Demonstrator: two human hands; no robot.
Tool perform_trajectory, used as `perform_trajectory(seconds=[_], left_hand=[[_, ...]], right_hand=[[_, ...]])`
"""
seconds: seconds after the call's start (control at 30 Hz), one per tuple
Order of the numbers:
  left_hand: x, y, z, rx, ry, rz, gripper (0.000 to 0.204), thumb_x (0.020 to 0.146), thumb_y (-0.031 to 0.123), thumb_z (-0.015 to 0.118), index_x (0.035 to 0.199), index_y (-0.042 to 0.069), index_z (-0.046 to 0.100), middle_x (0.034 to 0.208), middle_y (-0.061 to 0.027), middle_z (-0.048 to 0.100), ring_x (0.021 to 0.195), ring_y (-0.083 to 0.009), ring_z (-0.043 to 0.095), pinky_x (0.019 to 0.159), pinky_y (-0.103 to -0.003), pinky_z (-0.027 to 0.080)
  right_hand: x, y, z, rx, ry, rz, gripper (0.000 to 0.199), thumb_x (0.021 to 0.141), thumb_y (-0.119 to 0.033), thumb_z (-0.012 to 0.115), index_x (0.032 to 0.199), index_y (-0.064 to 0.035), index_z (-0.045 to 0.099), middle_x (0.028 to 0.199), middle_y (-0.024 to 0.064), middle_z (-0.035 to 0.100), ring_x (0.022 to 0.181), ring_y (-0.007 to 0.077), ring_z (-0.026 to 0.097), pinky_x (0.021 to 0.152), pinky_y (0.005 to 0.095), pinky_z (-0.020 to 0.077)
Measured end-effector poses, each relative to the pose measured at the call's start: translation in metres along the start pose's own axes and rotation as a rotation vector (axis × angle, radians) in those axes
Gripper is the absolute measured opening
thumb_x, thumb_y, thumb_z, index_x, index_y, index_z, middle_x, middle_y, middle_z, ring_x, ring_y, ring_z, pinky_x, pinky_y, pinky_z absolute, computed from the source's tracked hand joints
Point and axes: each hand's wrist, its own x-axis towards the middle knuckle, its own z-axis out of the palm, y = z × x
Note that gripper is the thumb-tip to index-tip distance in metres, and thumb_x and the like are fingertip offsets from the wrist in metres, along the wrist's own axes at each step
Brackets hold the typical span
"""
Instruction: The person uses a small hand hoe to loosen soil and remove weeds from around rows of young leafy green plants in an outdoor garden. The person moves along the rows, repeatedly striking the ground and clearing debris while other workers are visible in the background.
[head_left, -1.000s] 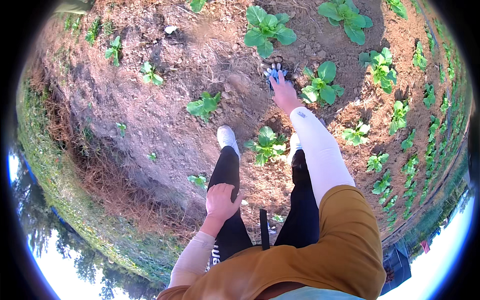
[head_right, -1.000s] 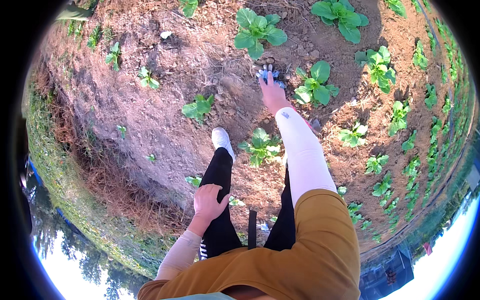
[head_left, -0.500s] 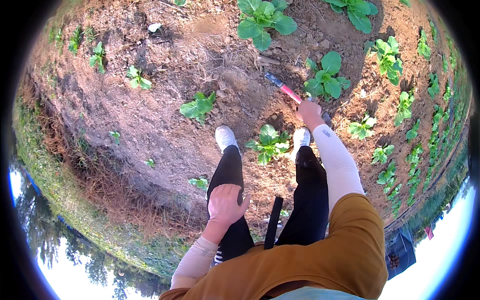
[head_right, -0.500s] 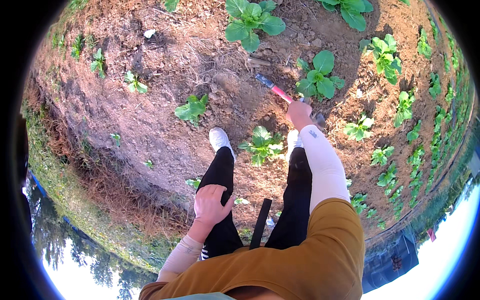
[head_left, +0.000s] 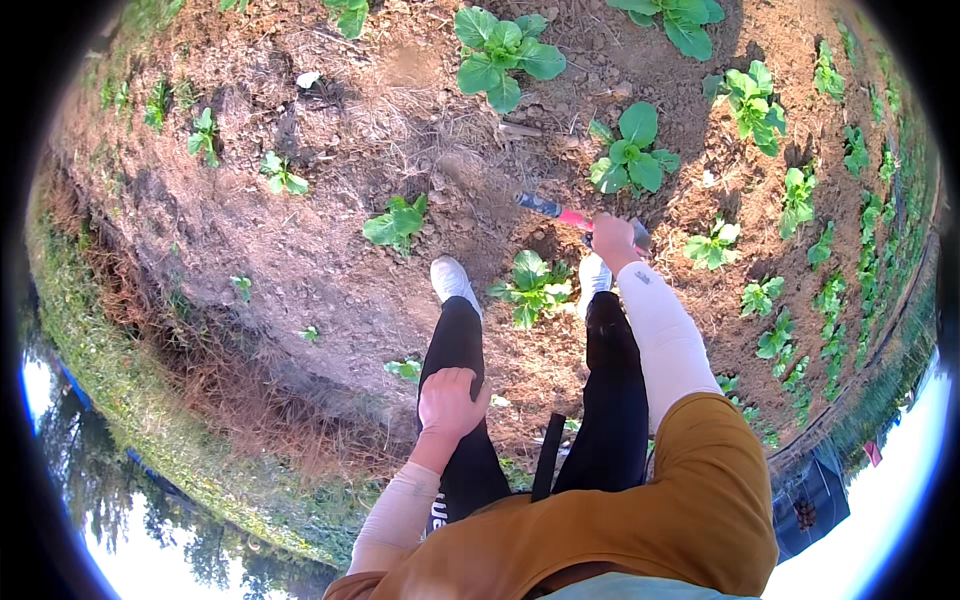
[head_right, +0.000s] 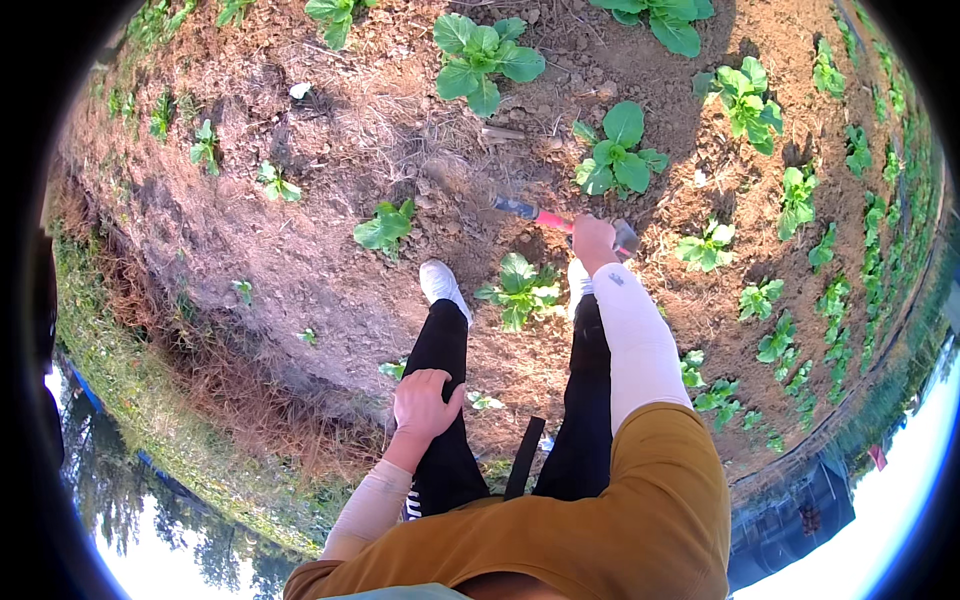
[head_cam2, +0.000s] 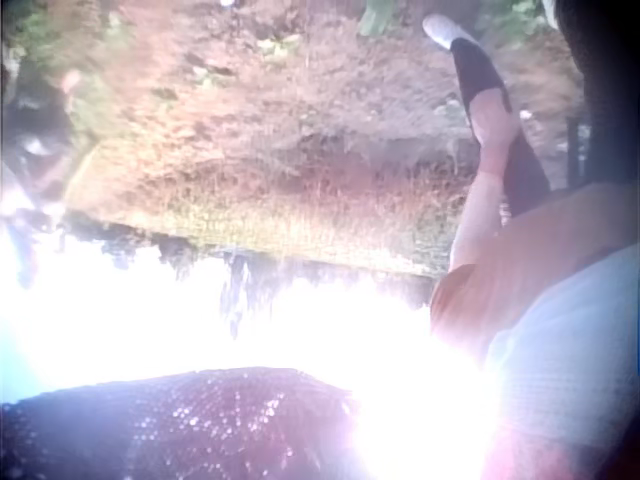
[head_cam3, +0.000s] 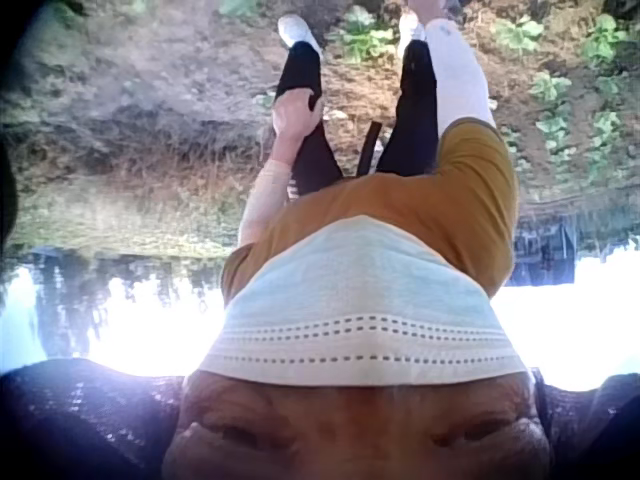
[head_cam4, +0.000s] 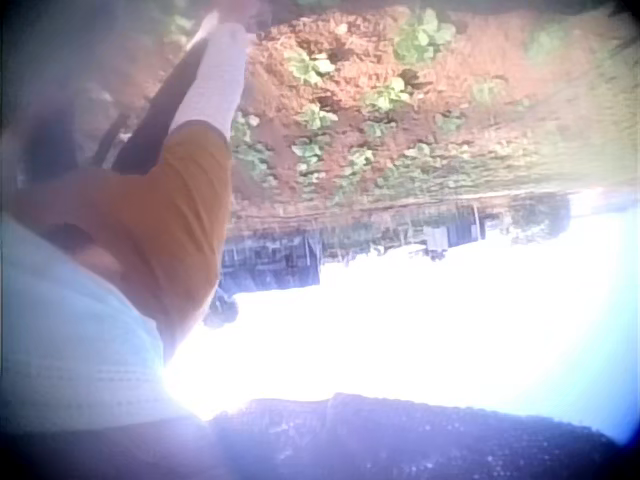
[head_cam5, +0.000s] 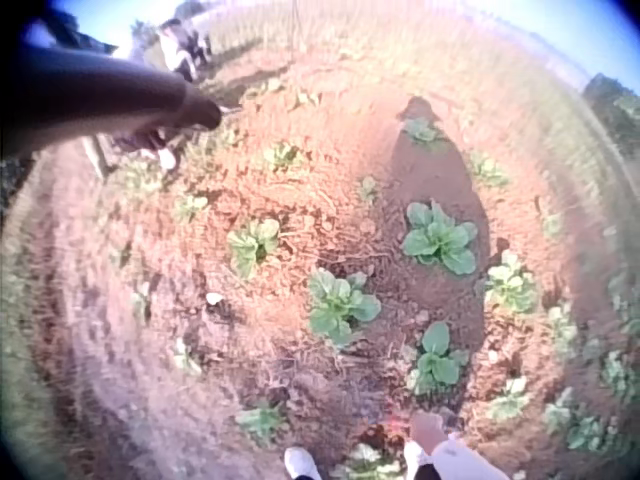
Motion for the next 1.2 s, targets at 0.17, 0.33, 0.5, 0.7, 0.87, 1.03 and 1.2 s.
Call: perform_trajectory(seconds=[0.17, 0.33, 0.5, 0.7, 0.87, 1.03, 1.2], left_hand=[[-0.024, 0.004, 0.003, -0.108, -0.119, -0.212, 0.026, 0.078, 0.037, 0.061, 0.078, 0.011, 0.064, 0.079, -0.0079, 0.064, 0.077, -0.0254, 0.061, 0.066, -0.037, 0.047], [-0.010, 0.044, -0.018, -1.626, -0.624, -0.629, 0.081, 0.083, 0.065, 0.038, 0.127, -0.002, 0.039, 0.108, -0.0146, 0.059, 0.102, -0.0242, 0.056, 0.080, -0.035, 0.046], [-0.034, 0.130, -0.118, -1.915, -0.846, -0.286, 0.066, 0.075, 0.044, 0.067, 0.124, 0.011, 0.036, 0.111, -0.0066, 0.051, 0.103, -0.0229, 0.053, 0.083, -0.044, 0.047], [-0.082, 0.158, -0.186, -1.964, -0.624, 0.011, 0.053, 0.076, 0.017, 0.070, 0.119, 0.014, 0.038, 0.097, -0.0001, 0.050, 0.091, -0.0176, 0.055, 0.082, -0.036, 0.048], [-0.102, 0.171, -0.236, -2.173, -0.411, 0.085, 0.054, 0.071, -0.002, 0.058, 0.119, 0.010, 0.037, 0.090, -0.0022, 0.050, 0.081, -0.0165, 0.053, 0.075, -0.035, 0.048], [-0.094, 0.153, -0.269, -1.764, -0.071, -0.047, 0.044, 0.075, -0.004, 0.052, 0.114, 0.010, 0.038, 0.090, -0.0130, 0.055, 0.067, -0.0114, 0.052, 0.060, -0.026, 0.049], [-0.094, 0.186, -0.279, -2.104, -0.297, 0.089, 0.032, 0.085, 0.032, 0.059, 0.108, 0.012, 0.047, 0.093, -0.0079, 0.058, 0.070, -0.0126, 0.055, 0.059, -0.027, 0.050]], right_hand=[[-0.158, -0.015, -0.071, -0.065, 0.123, -0.207, 0.014, 0.074, -0.019, 0.059, 0.084, -0.0115, 0.055, 0.073, 0.0079, 0.063, 0.072, 0.0258, 0.064, 0.060, 0.0389, 0.0481], [-0.299, -0.041, -0.140, -0.134, 0.357, -0.611, 0.005, 0.077, -0.018, 0.053, 0.076, -0.0131, 0.054, 0.065, 0.0035, 0.057, 0.064, 0.0207, 0.061, 0.075, 0.0431, 0.0423], [-0.390, -0.066, -0.222, -0.021, 0.743, -0.958, 0.009, 0.073, -0.019, 0.056, 0.076, -0.0103, 0.053, 0.063, 0.0023, 0.050, 0.065, 0.0193, 0.055, 0.080, 0.0411, 0.0404], [-0.453, -0.072, -0.297, 0.053, 0.909, -1.003, 0.022, 0.071, -0.016, 0.057, 0.091, -0.0072, 0.055, 0.070, 0.0031, 0.050, 0.070, 0.0203, 0.053, 0.078, 0.0343, 0.0432], [-0.496, -0.075, -0.342, 0.242, 0.906, -0.934, 0.028, 0.068, -0.008, 0.057, 0.096, -0.0051, 0.058, 0.077, 0.0078, 0.054, 0.079, 0.0268, 0.054, 0.081, 0.0389, 0.0459], [-0.522, -0.067, -0.375, 0.392, 1.244, -1.000, 0.042, 0.056, 0.001, 0.062, 0.097, -0.0049, 0.060, 0.083, 0.0098, 0.052, 0.086, 0.0319, 0.054, 0.084, 0.0436, 0.0454], [-0.537, -0.046, -0.394, 0.374, 1.337, -1.040, 0.044, 0.058, -0.002, 0.062, 0.102, -0.0063, 0.061, 0.089, 0.0093, 0.053, 0.087, 0.0290, 0.054, 0.085, 0.0438, 0.0439]])
